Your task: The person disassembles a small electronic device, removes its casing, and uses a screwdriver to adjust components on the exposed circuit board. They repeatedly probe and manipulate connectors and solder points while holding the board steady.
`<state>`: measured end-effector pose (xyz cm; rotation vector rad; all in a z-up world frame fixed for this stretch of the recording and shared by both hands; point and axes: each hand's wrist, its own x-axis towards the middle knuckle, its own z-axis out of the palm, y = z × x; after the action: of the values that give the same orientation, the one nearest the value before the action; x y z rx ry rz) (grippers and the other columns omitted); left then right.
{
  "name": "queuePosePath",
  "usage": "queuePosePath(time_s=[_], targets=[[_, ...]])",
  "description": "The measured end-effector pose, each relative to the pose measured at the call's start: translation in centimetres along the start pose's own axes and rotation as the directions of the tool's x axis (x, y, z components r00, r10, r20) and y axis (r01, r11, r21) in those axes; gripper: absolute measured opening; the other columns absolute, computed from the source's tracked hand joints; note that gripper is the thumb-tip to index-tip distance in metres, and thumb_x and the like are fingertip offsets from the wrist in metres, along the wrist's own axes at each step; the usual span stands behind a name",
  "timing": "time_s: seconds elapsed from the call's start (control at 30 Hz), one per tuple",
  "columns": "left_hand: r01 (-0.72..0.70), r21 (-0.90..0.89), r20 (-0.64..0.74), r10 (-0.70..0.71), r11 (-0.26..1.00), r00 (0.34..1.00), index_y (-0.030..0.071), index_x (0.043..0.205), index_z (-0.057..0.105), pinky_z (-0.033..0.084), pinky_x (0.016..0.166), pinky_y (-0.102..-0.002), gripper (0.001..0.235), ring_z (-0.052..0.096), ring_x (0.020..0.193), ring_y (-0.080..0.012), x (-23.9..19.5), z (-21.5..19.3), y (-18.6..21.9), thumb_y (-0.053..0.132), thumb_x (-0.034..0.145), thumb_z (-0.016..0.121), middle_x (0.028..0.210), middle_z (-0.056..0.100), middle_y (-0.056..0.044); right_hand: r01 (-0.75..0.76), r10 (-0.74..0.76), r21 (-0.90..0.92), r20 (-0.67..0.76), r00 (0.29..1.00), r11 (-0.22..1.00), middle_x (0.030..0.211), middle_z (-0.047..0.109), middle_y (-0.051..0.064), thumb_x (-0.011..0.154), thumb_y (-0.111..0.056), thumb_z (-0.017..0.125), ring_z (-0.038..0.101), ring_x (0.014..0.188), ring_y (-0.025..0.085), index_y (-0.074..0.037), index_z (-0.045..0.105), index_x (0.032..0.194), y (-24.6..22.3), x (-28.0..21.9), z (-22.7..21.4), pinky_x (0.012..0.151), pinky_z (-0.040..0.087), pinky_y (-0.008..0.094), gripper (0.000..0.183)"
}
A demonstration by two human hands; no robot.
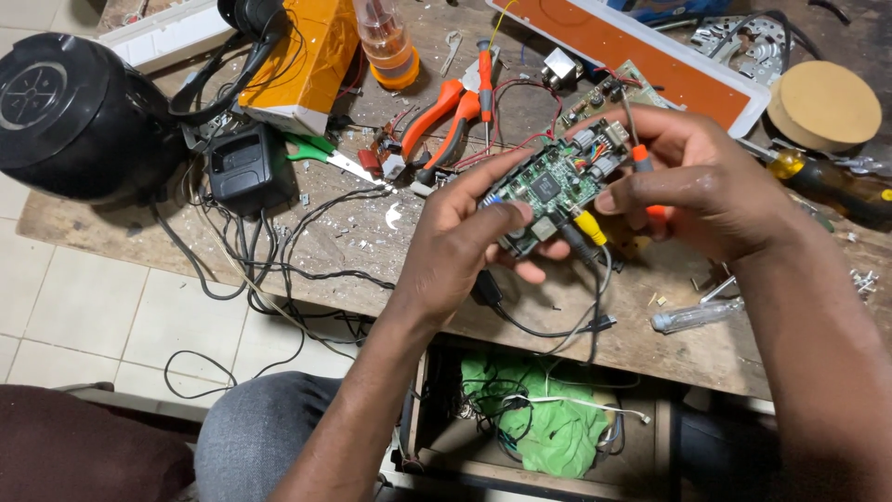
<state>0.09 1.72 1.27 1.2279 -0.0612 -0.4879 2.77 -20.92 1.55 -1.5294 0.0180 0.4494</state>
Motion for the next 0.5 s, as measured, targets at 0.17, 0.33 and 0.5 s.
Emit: queuePosePath(time_s=[0.17,0.33,0.5], targets=[[0.034,0.075,0.049,-0.038,0.997,0.998,-0.001,0.150,0.046,0.063,0.048,-0.028,0.070,0.079,0.076,-0.0291,-0.4,0.2,0.2,0.017,0.085,0.064,0.119,0.069,-0.024,-0.033,0.027,-0.127,-0.054,0.998,0.991,0.064,0.051,0.001,0.067,-0.004,0.069,0.043,0.051,0.009,-0.009,0.068,0.124,-0.4,-0.3,-0.6,0.040,0.026,0.023,0.057],[0.088,0.067,0.183,-0.099,0.994,0.978,-0.004,0.136,0.053,0.061,0.048,-0.026,0.064,0.076,0.071,-0.0279,-0.9,0.5,0.1,0.015,0.079,0.074,0.108,0.073,-0.023,-0.026,0.028,-0.032,0.067,0.997,0.999,0.065,0.057,0.006,0.063,0.005,0.078,0.051,0.052,0.011,-0.004,0.062,0.123,1.6,0.0,-3.4,0.039,0.033,0.022,0.063],[0.229,0.097,0.336,-0.248,0.969,0.908,-0.002,0.129,0.055,0.065,0.071,-0.034,0.062,0.071,0.092,-0.0231,-2.3,2.4,0.0,0.010,0.072,0.077,0.112,0.071,-0.014,-0.049,0.098,-0.140,0.372,0.923,0.989,0.070,0.065,0.007,0.060,0.009,0.091,0.062,0.063,0.014,0.003,0.072,0.118,1.6,-0.5,-4.9,0.050,0.052,0.028,0.062]])
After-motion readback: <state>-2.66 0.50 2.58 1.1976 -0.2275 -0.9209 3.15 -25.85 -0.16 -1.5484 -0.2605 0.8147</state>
